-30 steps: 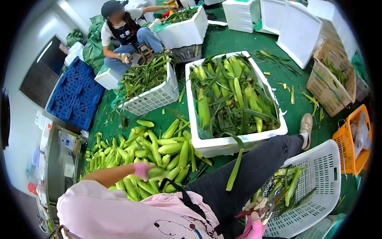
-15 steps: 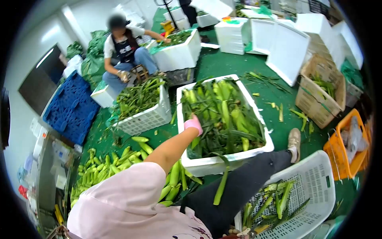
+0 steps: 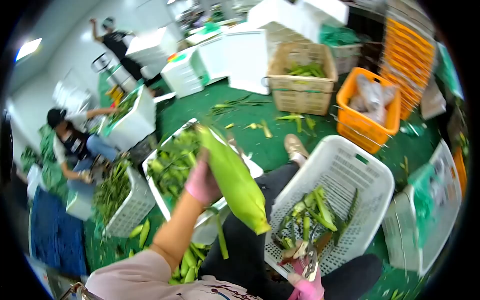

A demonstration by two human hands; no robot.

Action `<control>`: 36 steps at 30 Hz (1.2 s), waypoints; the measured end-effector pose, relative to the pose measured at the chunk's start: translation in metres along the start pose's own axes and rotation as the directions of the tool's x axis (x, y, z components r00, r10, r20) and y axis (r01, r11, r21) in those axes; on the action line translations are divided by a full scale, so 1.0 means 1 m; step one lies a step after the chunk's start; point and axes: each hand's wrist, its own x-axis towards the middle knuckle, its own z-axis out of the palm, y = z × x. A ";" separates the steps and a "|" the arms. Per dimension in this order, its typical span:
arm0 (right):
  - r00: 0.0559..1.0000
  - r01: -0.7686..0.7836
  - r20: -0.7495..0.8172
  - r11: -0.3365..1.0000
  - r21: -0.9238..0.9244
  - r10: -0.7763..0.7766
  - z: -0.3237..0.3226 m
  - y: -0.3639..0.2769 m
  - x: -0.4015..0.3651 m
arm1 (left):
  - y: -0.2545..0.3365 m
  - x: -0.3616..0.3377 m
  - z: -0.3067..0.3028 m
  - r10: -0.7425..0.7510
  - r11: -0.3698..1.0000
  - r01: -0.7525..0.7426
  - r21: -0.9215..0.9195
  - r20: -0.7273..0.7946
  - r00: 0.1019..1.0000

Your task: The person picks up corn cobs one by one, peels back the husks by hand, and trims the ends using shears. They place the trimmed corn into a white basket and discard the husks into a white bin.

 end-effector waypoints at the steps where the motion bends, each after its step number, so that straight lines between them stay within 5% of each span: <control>1: 0.993 0.075 -0.085 0.996 -0.051 -0.080 0.002 -0.006 -0.002 | -0.042 0.006 0.009 -0.178 0.974 0.176 -0.144 -0.001 0.984; 3: 0.952 0.189 -0.204 0.964 -0.188 -0.226 -0.012 -0.017 -0.002 | -0.099 0.007 0.046 -0.339 0.931 0.318 -0.180 -0.097 0.936; 6: 0.950 0.133 -0.227 0.936 -0.327 -0.214 -0.054 -0.036 -0.017 | -0.143 0.016 0.052 -0.457 0.870 0.466 -0.160 0.092 0.885; 7: 0.964 0.086 -0.207 0.935 -0.344 -0.165 -0.061 -0.044 -0.021 | -0.144 0.010 0.065 -0.522 0.845 0.531 -0.058 0.126 0.844; 9: 0.982 -0.013 -0.170 0.873 -0.487 -0.080 -0.070 -0.050 -0.021 | -0.159 0.002 0.063 -0.575 0.770 0.470 0.431 0.150 0.804; 12: 0.998 -0.062 -0.065 0.701 -0.711 0.022 -0.079 -0.050 -0.016 | -0.153 -0.013 0.082 -0.677 0.579 0.408 0.706 0.137 0.723; 13: 0.987 -0.147 -0.073 0.652 -0.743 0.140 -0.069 -0.064 -0.014 | -0.148 -0.013 0.084 -0.747 0.505 0.445 0.739 0.116 0.654; 15: 0.997 0.034 0.064 0.482 -0.875 0.046 -0.074 -0.062 -0.010 | -0.149 -0.007 0.074 -0.868 0.397 0.481 0.781 0.150 0.474; 17: 0.982 0.065 0.143 0.491 -0.869 0.124 -0.071 -0.067 -0.003 | -0.157 -0.005 0.062 -0.943 0.323 0.579 0.748 0.202 0.265; 19: 0.990 0.140 0.128 0.352 -0.925 -0.057 -0.069 -0.051 -0.013 | -0.162 -0.003 0.054 -0.948 0.254 0.732 0.632 0.311 0.061; 21: 0.990 0.031 0.112 0.623 -0.782 0.090 -0.065 -0.047 -0.014 | -0.160 -0.005 0.061 -0.936 0.281 0.727 0.626 0.347 0.064; 22: 0.951 -0.254 -0.008 0.768 -0.588 0.309 -0.060 -0.053 -0.026 | -0.160 -0.005 0.060 -0.928 0.296 0.712 0.636 0.368 0.057; 23: 0.970 -0.215 0.015 0.892 -0.397 0.241 -0.053 -0.047 -0.028 | -0.159 -0.005 0.058 -0.921 0.304 0.700 0.646 0.387 0.043; 25: 0.920 -0.363 -0.010 0.845 -0.392 0.391 -0.053 -0.061 -0.040 | -0.152 0.001 0.063 -0.915 0.282 0.698 0.658 0.404 -0.012; 28: 0.934 -0.185 0.222 0.911 -0.369 0.280 -0.068 -0.037 -0.048 | -0.148 0.009 0.060 -0.878 0.268 0.702 0.660 0.467 -0.104; 30: 0.902 -0.124 0.304 0.857 -0.501 0.308 -0.067 -0.040 -0.044 | -0.152 0.008 0.070 -0.913 0.120 0.618 0.777 0.331 -0.239; 32: 0.928 -0.086 0.210 0.723 -0.685 0.308 -0.057 -0.047 -0.038 | -0.162 0.000 0.066 -0.902 0.036 0.564 0.825 0.270 -0.337; 33: 0.914 -0.121 0.160 0.625 -0.771 0.374 -0.054 -0.055 -0.034 | -0.163 -0.001 0.061 -0.911 0.084 0.611 0.787 0.309 -0.272; 34: 0.892 -0.365 -0.032 0.676 -0.640 0.451 -0.042 -0.068 -0.036 | -0.160 0.001 0.057 -0.918 0.139 0.650 0.747 0.343 -0.199; 35: 0.995 -0.001 0.069 0.732 -0.682 0.065 -0.065 -0.030 -0.039 | -0.155 0.006 0.051 -0.921 0.197 0.683 0.703 0.371 -0.117; 36: 0.984 -0.179 -0.083 0.859 -0.480 0.158 -0.060 -0.036 -0.041 | -0.147 0.015 0.045 -0.911 0.344 0.697 0.629 0.404 0.085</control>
